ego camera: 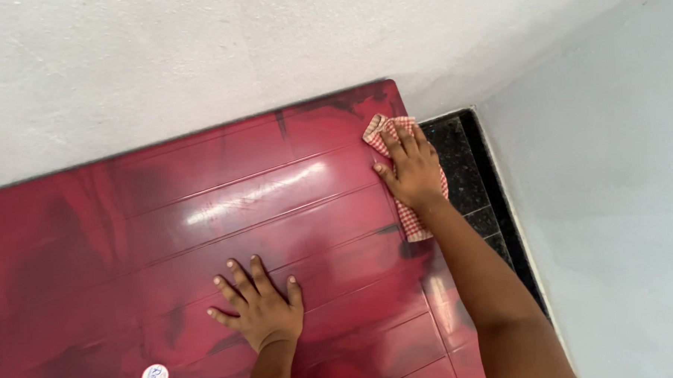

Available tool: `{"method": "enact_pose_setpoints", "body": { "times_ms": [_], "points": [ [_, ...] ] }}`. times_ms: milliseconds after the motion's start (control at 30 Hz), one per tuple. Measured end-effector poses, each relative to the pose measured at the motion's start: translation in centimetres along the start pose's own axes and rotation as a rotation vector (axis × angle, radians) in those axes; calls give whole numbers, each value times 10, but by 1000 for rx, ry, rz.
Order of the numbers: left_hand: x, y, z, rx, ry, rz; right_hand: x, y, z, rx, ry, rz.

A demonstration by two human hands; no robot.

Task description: The person wipes the surface of a red table using a red and white checkered cloth. They move the cloth across the table in various directions, covering the entire surface area.

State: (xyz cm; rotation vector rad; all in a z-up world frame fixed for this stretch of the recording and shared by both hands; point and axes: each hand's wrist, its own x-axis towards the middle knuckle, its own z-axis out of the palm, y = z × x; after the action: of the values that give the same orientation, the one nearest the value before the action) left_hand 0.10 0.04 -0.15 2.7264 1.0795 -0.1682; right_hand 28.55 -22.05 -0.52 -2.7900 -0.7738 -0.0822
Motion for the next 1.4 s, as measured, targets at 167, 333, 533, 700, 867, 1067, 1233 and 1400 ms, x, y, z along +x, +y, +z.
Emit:
{"method": "enact_pose_setpoints", "body": {
  "times_ms": [167, 333, 533, 700, 867, 1067, 1233, 1400],
  "points": [
    [2, 0, 0, 29, -20, -6, 68, -10, 5, -4, -90, 219],
    [2, -2, 3, 18, -6, 4, 97, -54, 9, -61, -199, 342],
    [0, 0, 4, 27, 13, 7, 91, -144, 1, -59, -298, 107],
    [0, -2, 7, 40, 6, 0, 74, -219, 12, 23, -490, -158],
    [1, -4, 10, 77, -24, 6, -6, -240, 33, 378, -147, -444],
    [1, -3, 5, 46, -22, 13, -34, -190, 45, 2002, -427, 440],
    [1, -2, 5, 20, -13, 5, 7, -116, 5, 767, 184, 147],
    [0, -3, 6, 1, 8, 15, -4, -159, -22, 417, -311, 60]
  ]
}}
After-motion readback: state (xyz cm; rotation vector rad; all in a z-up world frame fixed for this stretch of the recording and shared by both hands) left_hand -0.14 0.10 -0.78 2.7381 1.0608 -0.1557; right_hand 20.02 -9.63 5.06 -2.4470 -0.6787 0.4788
